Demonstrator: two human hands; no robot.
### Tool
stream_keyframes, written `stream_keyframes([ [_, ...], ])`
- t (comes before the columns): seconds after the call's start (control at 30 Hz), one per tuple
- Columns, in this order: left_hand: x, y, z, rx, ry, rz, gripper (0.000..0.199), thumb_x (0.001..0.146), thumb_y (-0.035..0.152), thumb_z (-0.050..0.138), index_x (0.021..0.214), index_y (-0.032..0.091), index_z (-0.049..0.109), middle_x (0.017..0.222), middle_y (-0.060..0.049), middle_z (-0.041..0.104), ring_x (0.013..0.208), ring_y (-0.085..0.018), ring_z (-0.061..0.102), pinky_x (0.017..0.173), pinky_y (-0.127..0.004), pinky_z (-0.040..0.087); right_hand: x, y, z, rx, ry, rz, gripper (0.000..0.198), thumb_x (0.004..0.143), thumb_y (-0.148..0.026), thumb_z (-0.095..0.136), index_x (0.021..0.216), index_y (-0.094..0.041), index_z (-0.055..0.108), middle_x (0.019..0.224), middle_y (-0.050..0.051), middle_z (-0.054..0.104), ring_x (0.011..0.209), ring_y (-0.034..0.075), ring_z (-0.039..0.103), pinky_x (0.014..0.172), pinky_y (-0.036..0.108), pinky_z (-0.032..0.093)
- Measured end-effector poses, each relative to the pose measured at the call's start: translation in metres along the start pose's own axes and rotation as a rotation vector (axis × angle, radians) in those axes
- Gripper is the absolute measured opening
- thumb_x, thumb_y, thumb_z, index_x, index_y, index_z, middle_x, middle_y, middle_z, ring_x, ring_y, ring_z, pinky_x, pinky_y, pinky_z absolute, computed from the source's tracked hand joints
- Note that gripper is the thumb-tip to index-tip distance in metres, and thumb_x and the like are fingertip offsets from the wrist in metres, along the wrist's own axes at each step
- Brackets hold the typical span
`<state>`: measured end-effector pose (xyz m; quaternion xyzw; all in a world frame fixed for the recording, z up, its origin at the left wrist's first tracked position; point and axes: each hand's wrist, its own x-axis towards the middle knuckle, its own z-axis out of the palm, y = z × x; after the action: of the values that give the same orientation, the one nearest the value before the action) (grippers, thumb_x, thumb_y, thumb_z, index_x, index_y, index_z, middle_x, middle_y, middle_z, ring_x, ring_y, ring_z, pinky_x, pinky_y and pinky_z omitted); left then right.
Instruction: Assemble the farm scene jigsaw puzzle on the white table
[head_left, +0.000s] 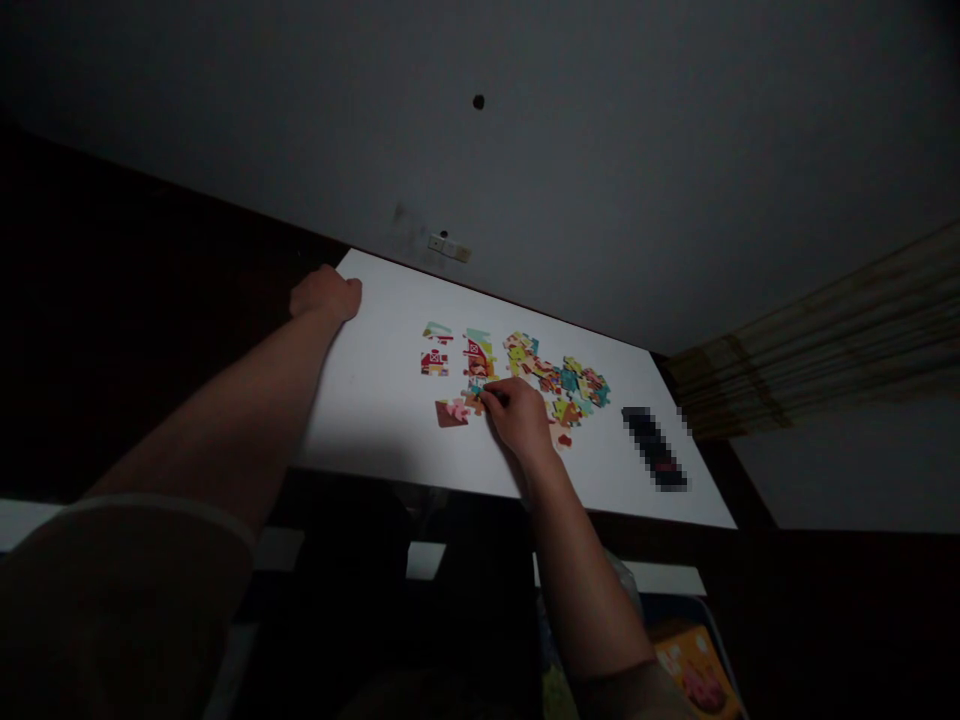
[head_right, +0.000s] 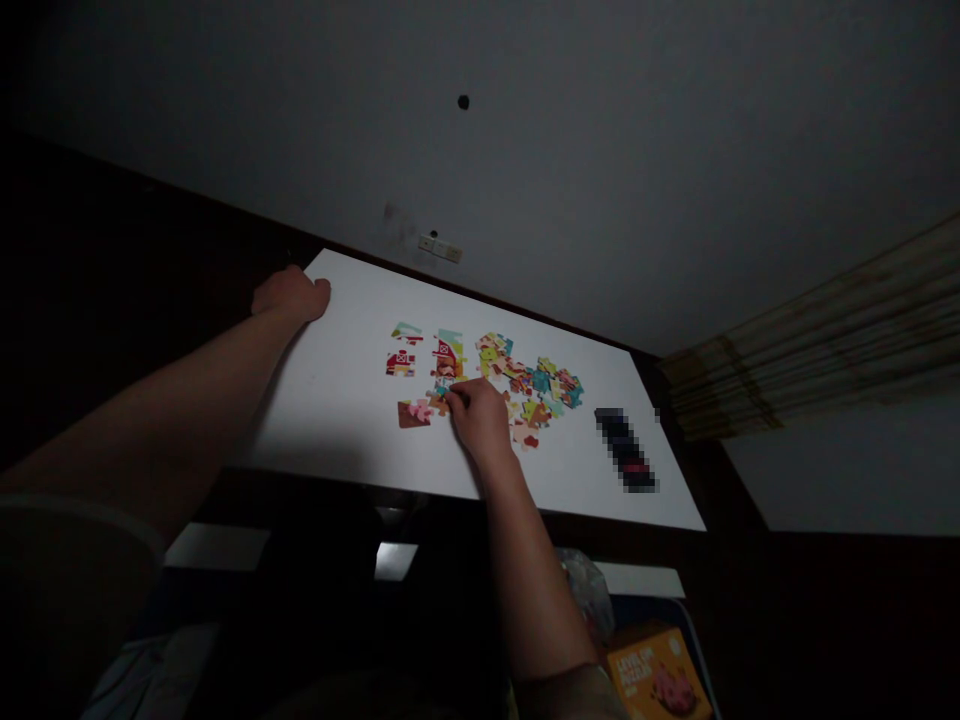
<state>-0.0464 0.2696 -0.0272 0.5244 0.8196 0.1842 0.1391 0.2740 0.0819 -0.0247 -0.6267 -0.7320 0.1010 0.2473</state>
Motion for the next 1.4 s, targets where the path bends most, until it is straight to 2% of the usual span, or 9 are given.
stream_keyframes([
  [0.27,-0.005,0.004,-0.004,0.027,0.003,-0.019,0.055,0.085,0.045,0.047,0.12,0.004,0.057,0.118,-0.028,0.06,0.108,-0.043,0.058,0.085,-0.052,0.048,0.01,-0.004,-0.009,-0.069,-0.106,-0.06,0.023,0.092,-0.029,0.052,0.105,-0.023,0.07,0.103,0.01,0.064,0.095,0.024,0.059,0.087,0.038,0.045],
  [0.47,-0.012,0.008,-0.009,0.026,0.004,-0.033,0.06,0.083,0.049,0.046,0.123,0.004,0.055,0.12,-0.028,0.059,0.11,-0.043,0.057,0.089,-0.052,0.046,0.005,-0.011,-0.025,-0.072,-0.149,-0.187,0.041,0.083,-0.04,0.065,0.121,-0.025,0.063,0.124,0.01,0.058,0.117,0.029,0.05,0.101,0.044,0.039],
  [0.67,-0.008,0.008,-0.006,0.04,-0.004,-0.048,0.062,0.082,0.05,0.047,0.123,0.005,0.056,0.12,-0.027,0.059,0.11,-0.042,0.057,0.089,-0.052,0.047,0.009,-0.008,-0.029,-0.078,-0.216,-0.235,0.04,0.087,-0.037,0.06,0.125,-0.026,0.061,0.126,0.008,0.058,0.116,0.027,0.052,0.101,0.041,0.041],
  [0.8,-0.005,0.007,-0.005,0.068,0.003,-0.044,0.061,0.083,0.049,0.045,0.124,0.005,0.056,0.12,-0.028,0.06,0.11,-0.043,0.057,0.087,-0.053,0.048,0.013,-0.005,-0.031,-0.072,-0.212,-0.282,0.036,0.088,-0.036,0.059,0.121,-0.023,0.064,0.124,0.009,0.058,0.116,0.027,0.051,0.101,0.039,0.041],
  [1.0,-0.003,0.008,-0.006,0.089,-0.038,-0.033,0.061,0.087,0.048,0.044,0.124,0.001,0.055,0.121,-0.029,0.058,0.111,-0.044,0.056,0.086,-0.054,0.047,0.004,-0.01,-0.024,-0.099,-0.174,-0.224,0.031,0.09,-0.034,0.056,0.119,-0.026,0.062,0.126,0.008,0.057,0.119,0.028,0.048,0.101,0.044,0.039],
  [1.1,-0.005,0.01,-0.009,0.105,-0.048,-0.022,0.059,0.088,0.044,0.044,0.122,-0.003,0.054,0.12,-0.03,0.057,0.111,-0.044,0.056,0.086,-0.054,0.047,-0.001,-0.01,-0.027,-0.105,-0.164,-0.229,0.035,0.092,-0.035,0.053,0.125,-0.026,0.058,0.132,0.008,0.054,0.12,0.028,0.048,0.101,0.044,0.04],
  [1.23,-0.008,0.015,-0.012,0.158,-0.068,-0.039,0.059,0.088,0.045,0.044,0.121,-0.002,0.054,0.12,-0.029,0.058,0.11,-0.042,0.057,0.084,-0.051,0.048,0.011,0.011,-0.058,-0.111,-0.129,-0.23,0.044,0.092,-0.024,0.05,0.135,-0.027,0.05,0.135,0.007,0.052,0.122,0.027,0.047,0.103,0.042,0.038],
  [1.3,-0.008,0.016,-0.013,0.187,-0.065,-0.054,0.059,0.087,0.046,0.043,0.121,-0.001,0.054,0.121,-0.028,0.059,0.109,-0.039,0.058,0.083,-0.048,0.049,0.029,0.033,-0.079,-0.162,-0.096,-0.187,0.043,0.089,-0.019,0.051,0.131,-0.024,0.054,0.131,0.009,0.054,0.121,0.028,0.048,0.103,0.044,0.038],
  [1.4,-0.008,0.016,-0.014,0.215,-0.061,-0.048,0.061,0.086,0.049,0.043,0.122,0.001,0.053,0.121,-0.026,0.06,0.106,-0.036,0.06,0.08,-0.044,0.049,0.06,0.07,-0.099,-0.206,-0.196,-0.197,0.041,0.083,-0.023,0.061,0.124,-0.021,0.059,0.121,0.012,0.06,0.113,0.029,0.053,0.098,0.044,0.042],
])
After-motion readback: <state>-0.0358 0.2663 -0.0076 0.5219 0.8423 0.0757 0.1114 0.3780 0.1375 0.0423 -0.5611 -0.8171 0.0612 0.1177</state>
